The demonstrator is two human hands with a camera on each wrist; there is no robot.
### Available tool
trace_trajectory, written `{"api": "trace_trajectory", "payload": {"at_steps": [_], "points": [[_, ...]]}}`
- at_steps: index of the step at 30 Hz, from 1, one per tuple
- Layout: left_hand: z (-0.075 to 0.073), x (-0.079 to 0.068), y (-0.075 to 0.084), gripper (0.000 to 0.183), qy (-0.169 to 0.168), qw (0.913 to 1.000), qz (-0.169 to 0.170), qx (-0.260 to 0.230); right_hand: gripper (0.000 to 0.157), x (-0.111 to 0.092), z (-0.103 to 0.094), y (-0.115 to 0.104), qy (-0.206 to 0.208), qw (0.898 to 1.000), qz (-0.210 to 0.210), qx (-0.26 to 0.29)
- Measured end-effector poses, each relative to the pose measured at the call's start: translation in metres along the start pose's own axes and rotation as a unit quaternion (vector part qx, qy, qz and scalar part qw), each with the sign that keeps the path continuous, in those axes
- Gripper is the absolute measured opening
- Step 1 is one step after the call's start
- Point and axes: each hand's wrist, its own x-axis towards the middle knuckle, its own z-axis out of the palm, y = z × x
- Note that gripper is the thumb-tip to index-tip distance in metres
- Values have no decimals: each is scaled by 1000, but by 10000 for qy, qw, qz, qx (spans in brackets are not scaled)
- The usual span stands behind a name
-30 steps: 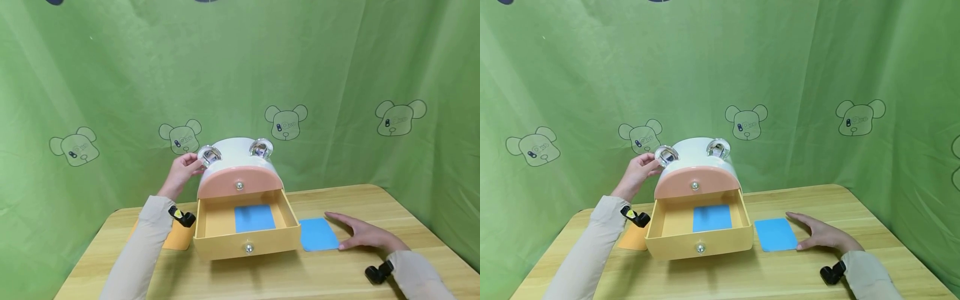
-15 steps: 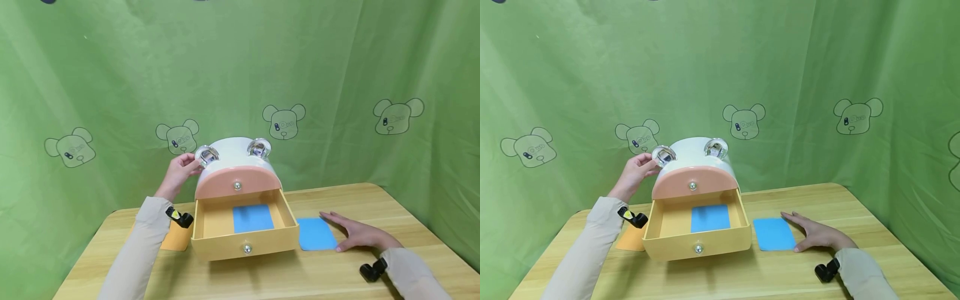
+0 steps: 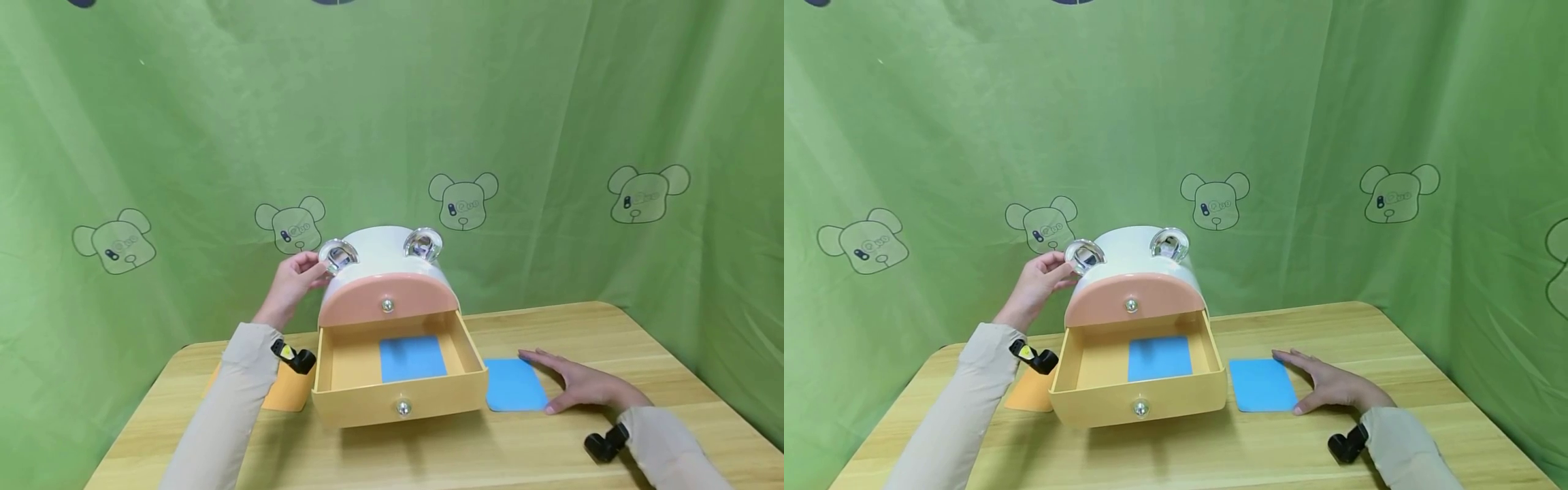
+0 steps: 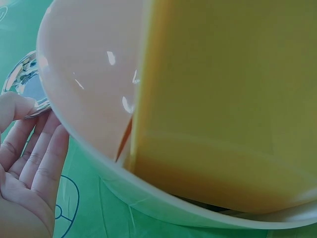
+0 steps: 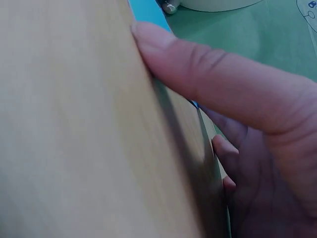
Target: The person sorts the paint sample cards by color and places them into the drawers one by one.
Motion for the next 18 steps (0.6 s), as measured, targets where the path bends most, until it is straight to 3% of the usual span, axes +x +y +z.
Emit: {"api": "trace_trajectory", "payload": {"at_steps": [10, 18], "points": [[1, -1, 0, 17, 20, 10000, 18, 36, 90, 0, 0, 1, 164, 9993, -278, -183], [1, 0, 0, 16, 51, 10000, 4, 3, 90, -1, 1, -4, 257, 9990, -23, -356]]}}
